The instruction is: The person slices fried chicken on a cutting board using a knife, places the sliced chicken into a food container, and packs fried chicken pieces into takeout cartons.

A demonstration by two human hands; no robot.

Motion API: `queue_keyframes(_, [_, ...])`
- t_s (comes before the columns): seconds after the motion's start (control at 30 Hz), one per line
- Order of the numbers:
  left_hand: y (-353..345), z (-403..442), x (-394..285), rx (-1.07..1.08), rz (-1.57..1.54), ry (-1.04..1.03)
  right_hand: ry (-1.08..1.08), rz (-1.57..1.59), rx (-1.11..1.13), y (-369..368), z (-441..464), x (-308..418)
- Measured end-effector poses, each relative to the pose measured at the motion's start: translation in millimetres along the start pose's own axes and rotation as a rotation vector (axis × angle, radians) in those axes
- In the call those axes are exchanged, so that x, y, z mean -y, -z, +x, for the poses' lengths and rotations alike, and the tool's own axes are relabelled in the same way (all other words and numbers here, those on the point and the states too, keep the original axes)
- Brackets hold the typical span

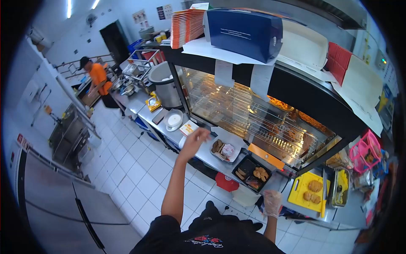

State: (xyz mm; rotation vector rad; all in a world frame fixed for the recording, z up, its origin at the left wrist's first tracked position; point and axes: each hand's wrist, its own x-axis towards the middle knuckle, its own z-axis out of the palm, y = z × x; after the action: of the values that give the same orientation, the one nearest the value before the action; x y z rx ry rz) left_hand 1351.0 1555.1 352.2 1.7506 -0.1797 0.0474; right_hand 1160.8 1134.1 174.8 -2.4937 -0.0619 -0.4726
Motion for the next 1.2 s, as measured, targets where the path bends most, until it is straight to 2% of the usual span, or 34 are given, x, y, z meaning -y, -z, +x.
queue_keyframes(0.13, [27,79,-70,-0.131,-0.007,-0.289,-0.105,0.149,0.05,-8,13,88])
queue_keyframes(0.27, [16,128,-129,-0.233,-0.163,-0.428,-0.132,0.162,0.13,-26,10,97])
queue_keyframes(0.33, [3,138,-148,-0.308,-0.082,-0.561,-0.107,0.106,0.107,-29,5,101])
queue_keyframes(0.37, [-1,143,-154,-0.348,-0.042,-0.626,-0.16,0.138,0.112,-27,2,104])
queue_keyframes(0.43, [-3,156,-149,-0.298,-0.065,-0.617,-0.26,0.202,0.121,-18,2,117])
queue_keyframes(0.53, [-10,157,-146,-0.231,-0.187,-0.599,-0.318,0.121,0.12,-20,-9,108])
queue_keyframes(0.6, [-13,152,-149,-0.155,-0.31,-0.582,-0.28,0.086,0.112,-17,-15,101])
queue_keyframes(0.63, [-14,153,-148,-0.135,-0.304,-0.572,-0.26,0.071,0.107,-16,-16,98])
queue_keyframes(0.73, [-16,155,-141,-0.091,-0.292,-0.546,-0.416,0.149,0.175,-16,-20,86])
queue_keyframes(0.83, [-17,149,-142,-0.094,-0.278,-0.55,-0.327,0.054,0.157,-9,-16,83])
queue_keyframes(0.93, [-18,140,-142,-0.114,-0.23,-0.563,-0.42,0.173,0.175,1,-10,93])
queue_keyframes(1.13, [-17,135,-128,-0.117,-0.181,-0.53,-0.294,0.141,0.177,2,-5,88])
queue_keyframes(1.2, [-17,132,-126,-0.096,-0.176,-0.51,-0.379,0.174,0.235,2,-7,85])
